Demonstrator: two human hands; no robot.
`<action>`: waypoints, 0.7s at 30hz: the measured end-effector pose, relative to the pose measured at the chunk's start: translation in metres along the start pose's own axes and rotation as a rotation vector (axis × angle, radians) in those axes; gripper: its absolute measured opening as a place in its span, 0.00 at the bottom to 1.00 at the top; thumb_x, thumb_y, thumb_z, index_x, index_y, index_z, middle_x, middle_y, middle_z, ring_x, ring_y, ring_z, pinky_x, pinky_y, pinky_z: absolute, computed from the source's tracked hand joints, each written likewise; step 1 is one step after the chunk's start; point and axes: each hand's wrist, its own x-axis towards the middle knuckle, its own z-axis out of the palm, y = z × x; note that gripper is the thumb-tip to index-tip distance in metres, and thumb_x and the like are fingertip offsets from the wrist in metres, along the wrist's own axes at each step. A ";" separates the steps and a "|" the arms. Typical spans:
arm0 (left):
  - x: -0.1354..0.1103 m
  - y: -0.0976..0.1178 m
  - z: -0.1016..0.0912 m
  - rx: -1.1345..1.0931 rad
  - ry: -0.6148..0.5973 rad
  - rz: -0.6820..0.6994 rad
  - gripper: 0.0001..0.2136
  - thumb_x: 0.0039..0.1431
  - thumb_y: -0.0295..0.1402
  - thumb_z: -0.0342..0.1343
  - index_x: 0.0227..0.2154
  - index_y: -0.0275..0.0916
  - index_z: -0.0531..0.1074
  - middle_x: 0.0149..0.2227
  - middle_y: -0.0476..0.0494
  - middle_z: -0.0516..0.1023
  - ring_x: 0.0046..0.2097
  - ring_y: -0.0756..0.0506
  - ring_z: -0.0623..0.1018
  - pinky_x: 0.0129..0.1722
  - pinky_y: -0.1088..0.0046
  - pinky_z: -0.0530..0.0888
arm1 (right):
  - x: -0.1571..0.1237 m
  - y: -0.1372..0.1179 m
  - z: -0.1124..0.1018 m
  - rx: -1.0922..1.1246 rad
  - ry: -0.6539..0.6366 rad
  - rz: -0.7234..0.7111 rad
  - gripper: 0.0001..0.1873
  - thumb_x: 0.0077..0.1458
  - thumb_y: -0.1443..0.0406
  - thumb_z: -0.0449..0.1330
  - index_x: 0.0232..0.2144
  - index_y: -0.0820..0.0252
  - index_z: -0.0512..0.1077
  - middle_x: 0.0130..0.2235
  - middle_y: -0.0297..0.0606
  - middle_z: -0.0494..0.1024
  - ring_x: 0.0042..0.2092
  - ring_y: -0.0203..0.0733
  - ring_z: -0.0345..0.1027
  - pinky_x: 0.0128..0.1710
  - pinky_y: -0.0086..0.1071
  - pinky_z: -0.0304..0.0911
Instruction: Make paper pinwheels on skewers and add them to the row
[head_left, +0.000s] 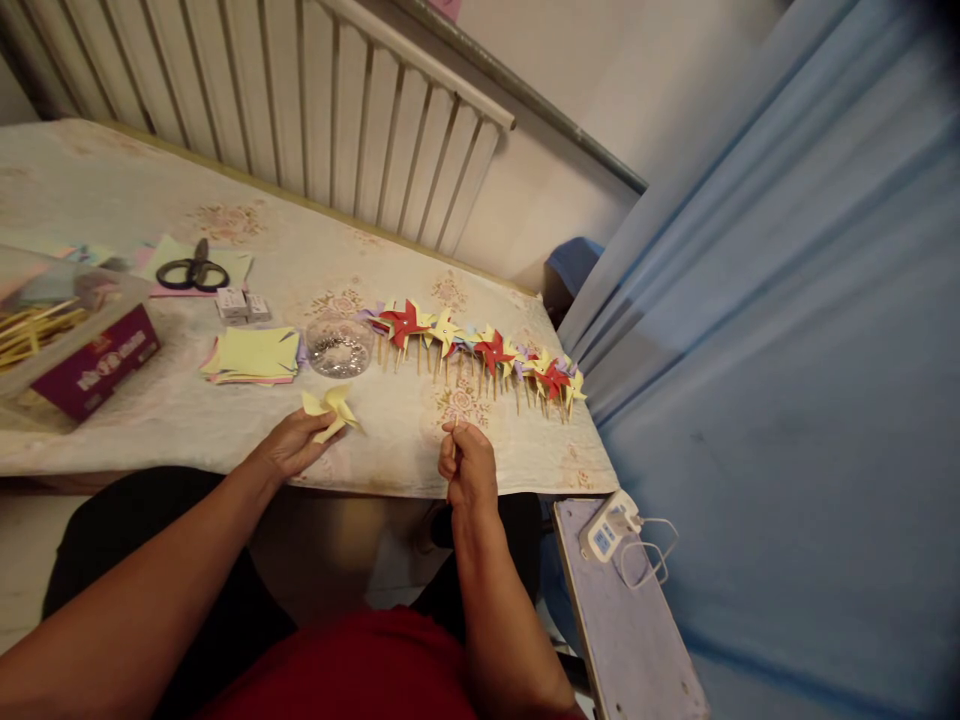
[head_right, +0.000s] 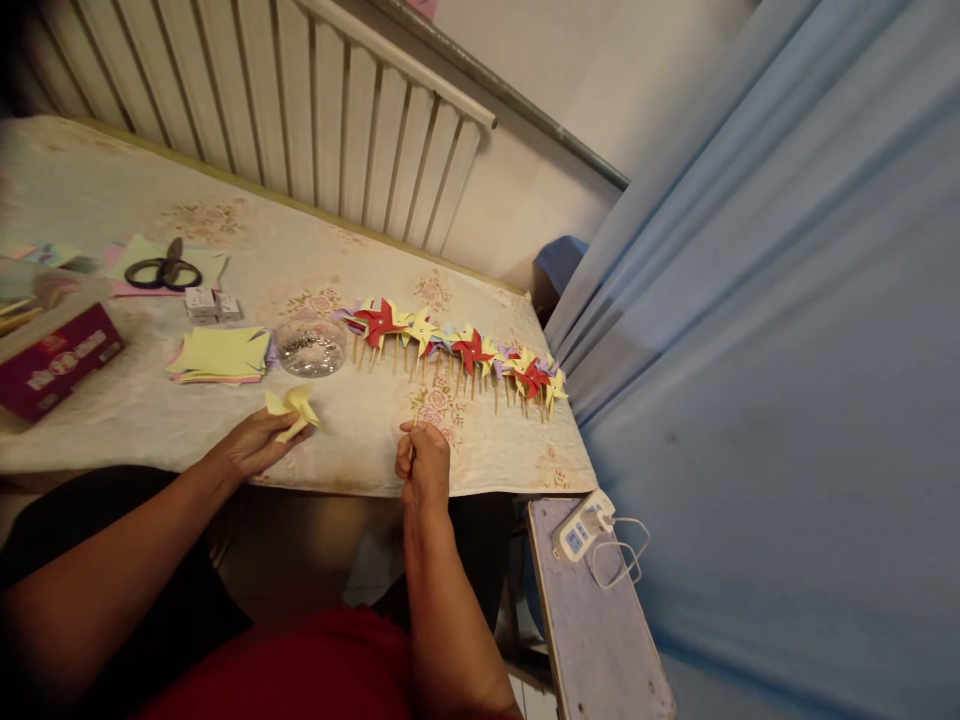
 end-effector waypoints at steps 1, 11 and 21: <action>0.000 0.000 0.000 0.001 0.003 -0.001 0.14 0.43 0.13 0.63 0.32 0.36 0.77 0.34 0.45 0.82 0.33 0.49 0.81 0.36 0.75 0.82 | 0.000 0.000 0.000 0.000 0.002 -0.001 0.12 0.41 0.58 0.62 0.28 0.60 0.69 0.15 0.22 0.65 0.14 0.25 0.44 0.14 0.23 0.37; -0.005 0.003 0.004 0.011 0.014 -0.009 0.14 0.43 0.14 0.65 0.33 0.37 0.77 0.34 0.46 0.82 0.32 0.49 0.81 0.36 0.75 0.82 | -0.002 0.002 0.000 -0.028 0.019 -0.031 0.11 0.44 0.58 0.61 0.26 0.59 0.68 0.14 0.22 0.63 0.14 0.26 0.43 0.14 0.24 0.37; -0.006 0.004 0.006 0.005 0.003 -0.003 0.15 0.40 0.14 0.64 0.31 0.37 0.77 0.33 0.46 0.81 0.33 0.49 0.80 0.36 0.76 0.80 | 0.000 0.006 -0.002 -0.007 0.017 -0.017 0.12 0.42 0.58 0.62 0.28 0.59 0.70 0.15 0.23 0.65 0.14 0.25 0.44 0.14 0.23 0.37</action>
